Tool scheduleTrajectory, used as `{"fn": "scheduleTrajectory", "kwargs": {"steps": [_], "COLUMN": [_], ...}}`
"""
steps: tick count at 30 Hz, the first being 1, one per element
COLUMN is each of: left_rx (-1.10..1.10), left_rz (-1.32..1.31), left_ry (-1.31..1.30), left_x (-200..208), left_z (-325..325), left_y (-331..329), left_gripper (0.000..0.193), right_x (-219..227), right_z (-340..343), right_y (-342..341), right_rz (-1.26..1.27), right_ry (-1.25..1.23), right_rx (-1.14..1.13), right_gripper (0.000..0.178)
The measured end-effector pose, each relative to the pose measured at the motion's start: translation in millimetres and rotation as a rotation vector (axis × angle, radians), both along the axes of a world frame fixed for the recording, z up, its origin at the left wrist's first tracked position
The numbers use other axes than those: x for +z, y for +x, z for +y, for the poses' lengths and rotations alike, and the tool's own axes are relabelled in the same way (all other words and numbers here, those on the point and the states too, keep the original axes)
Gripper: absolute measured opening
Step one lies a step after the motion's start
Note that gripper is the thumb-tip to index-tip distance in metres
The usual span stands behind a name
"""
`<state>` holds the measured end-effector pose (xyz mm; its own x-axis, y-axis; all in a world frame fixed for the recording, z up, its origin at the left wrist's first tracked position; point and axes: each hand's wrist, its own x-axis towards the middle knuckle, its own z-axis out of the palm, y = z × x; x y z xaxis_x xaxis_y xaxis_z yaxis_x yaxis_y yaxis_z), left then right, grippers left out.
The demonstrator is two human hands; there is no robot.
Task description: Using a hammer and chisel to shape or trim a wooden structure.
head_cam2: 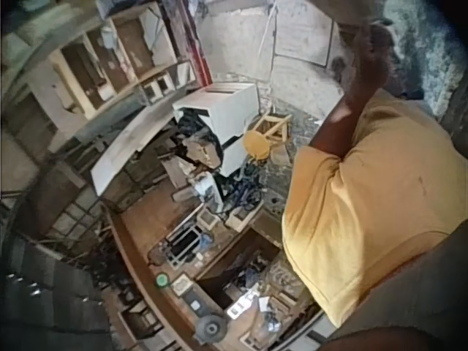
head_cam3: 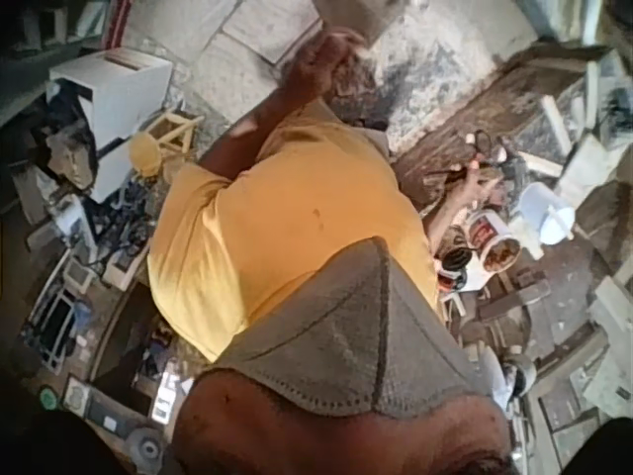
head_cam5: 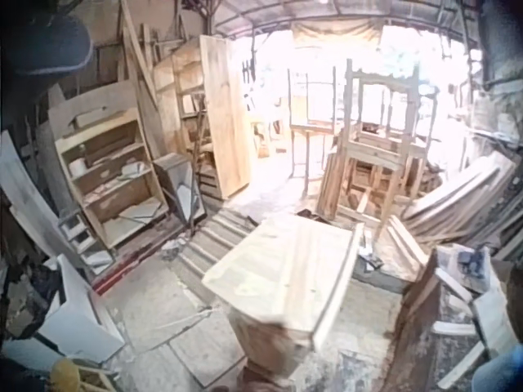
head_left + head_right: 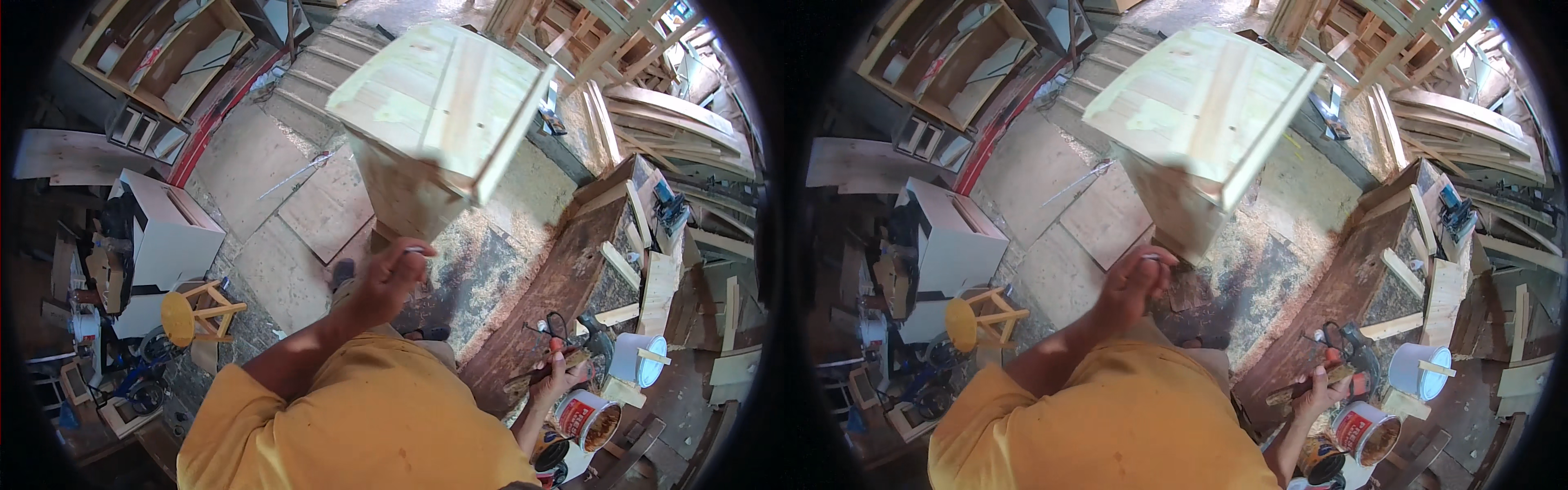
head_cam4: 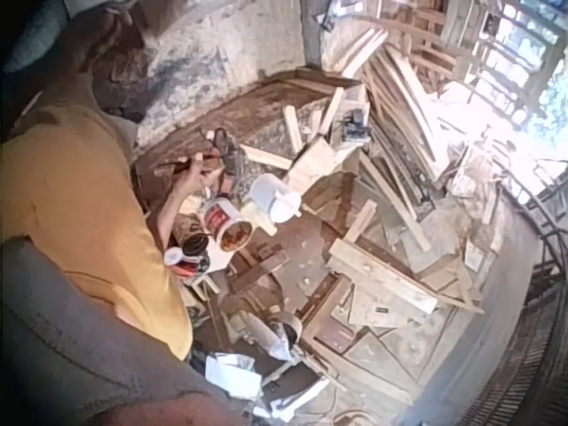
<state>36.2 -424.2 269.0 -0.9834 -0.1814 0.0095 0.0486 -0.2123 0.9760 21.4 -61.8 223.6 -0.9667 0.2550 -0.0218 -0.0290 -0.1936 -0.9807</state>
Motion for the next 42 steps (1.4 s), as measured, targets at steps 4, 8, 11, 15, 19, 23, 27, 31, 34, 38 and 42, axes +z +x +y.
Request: {"fn": "scheduleTrajectory", "kwargs": {"steps": [4, 8, 11, 15, 19, 23, 27, 31, 34, 38, 42], "left_rx": [0.142, 0.092, -0.073, -0.272, -0.444, -0.584, -1.605, -0.789, -1.361, -1.7, -1.762], "left_rz": [-0.005, 0.039, 0.134, 0.263, 0.328, 0.335, 0.673, 0.179, 0.282, -0.077, -0.212], "left_ry": [0.127, 0.271, 0.24, 0.338, 0.245, 0.073, 1.077, 0.127, 0.701, 0.929, 0.422], "left_x": [3.5, 21.8, 44.9, 74.9, 106.8, 126.5, 89.8, 155.6, 116.6, 146.9, 141.3], "left_z": [-123.7, -258.0, -331.4, -379.3, -375.8, -341.7, -292.7, -278.0, -232.8, -200.6, -172.2], "left_y": [20.8, 16.5, -16.3, -91.6, -164.6, -225.5, -342.7, -293.2, -348.7, -343.5, -343.8], "left_gripper": [0.042, 0.061, 0.057, 0.051, 0.036, 0.023, 0.051, 0.04, 0.047, 0.052, 0.05], "right_x": [29.4, 39.8, 61.9, 91.6, 104.7, 97.4, 84.1, 79.6, 79.9, 76.6, 72.4], "right_z": [-113.7, -216.0, -276.4, -331.9, -350.2, -358.5, -363.1, -386.2, -407.6, -439.9, -502.4], "right_y": [0.6, -4.9, -5.2, 6.3, 12.6, 5.7, -15.0, -30.8, -28.4, -6.1, 6.4], "right_rz": [0.018, -0.075, 0.026, 0.026, 0.062, 0.115, 0.281, 0.3, 0.332, 0.292, 0.276], "right_ry": [-0.016, -0.015, -0.024, 0.096, 0.084, 0.095, 0.105, -0.029, -0.012, 0.013, 0.08], "right_rx": [-0.017, -0.087, 0.009, -0.17, -0.258, -0.347, -0.374, -0.5, -0.559, -0.82, -1.114], "right_gripper": [0.026, 0.026, 0.028, 0.029, 0.029, 0.028, 0.027, 0.024, 0.021, 0.021, 0.018]}}
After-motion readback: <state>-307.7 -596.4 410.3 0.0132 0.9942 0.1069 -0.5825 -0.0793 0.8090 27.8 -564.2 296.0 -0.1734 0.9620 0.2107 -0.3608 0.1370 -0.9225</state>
